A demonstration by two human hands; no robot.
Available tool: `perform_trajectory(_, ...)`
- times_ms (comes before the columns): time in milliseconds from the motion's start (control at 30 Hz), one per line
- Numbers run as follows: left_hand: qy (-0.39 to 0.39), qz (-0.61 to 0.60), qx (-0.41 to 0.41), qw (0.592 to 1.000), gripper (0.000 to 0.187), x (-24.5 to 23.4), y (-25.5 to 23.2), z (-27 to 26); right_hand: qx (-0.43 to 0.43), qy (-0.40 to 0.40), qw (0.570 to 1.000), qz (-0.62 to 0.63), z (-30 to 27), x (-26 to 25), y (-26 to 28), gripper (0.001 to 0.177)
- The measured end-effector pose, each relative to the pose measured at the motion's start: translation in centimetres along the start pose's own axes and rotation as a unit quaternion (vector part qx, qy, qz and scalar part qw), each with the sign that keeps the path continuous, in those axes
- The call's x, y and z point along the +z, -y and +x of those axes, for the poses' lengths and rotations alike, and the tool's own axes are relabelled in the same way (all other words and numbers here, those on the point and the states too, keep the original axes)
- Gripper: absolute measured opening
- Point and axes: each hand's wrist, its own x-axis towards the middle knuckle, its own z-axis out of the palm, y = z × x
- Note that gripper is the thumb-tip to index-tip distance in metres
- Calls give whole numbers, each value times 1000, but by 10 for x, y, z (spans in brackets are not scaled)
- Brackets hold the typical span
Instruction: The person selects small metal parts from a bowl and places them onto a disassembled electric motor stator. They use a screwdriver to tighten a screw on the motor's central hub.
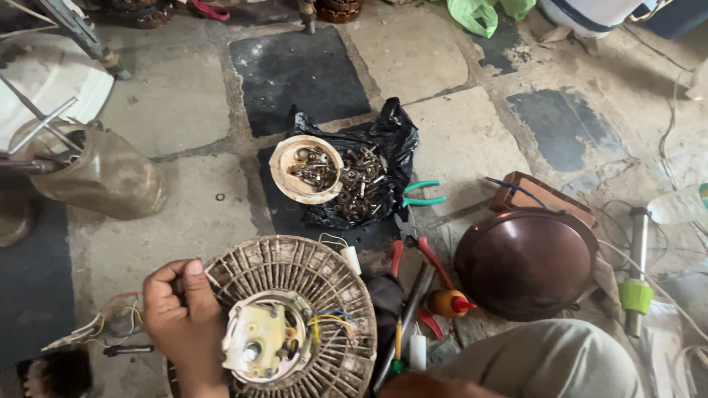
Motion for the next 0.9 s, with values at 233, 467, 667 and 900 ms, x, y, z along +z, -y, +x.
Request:
perform_trajectory(233, 11, -2, -9, 1000, 14, 4, -6, 7, 202, -2, 977, -60, 13, -46, -32, 20)
perform_trajectory(467, 0, 7, -32, 999, 14, 5, -6, 12, 394, -23, 868, -300, 111, -96, -175, 85)
perform_trajectory(667, 5, -4, -30, 1000, 13, 4, -1, 14, 416, 81, 821, -382, 157, -89, -221, 90)
perform_trajectory(900, 6, -21, -42, 999, 13, 3, 3, 18, 334, -67, 875, -344, 147, -108, -238, 73)
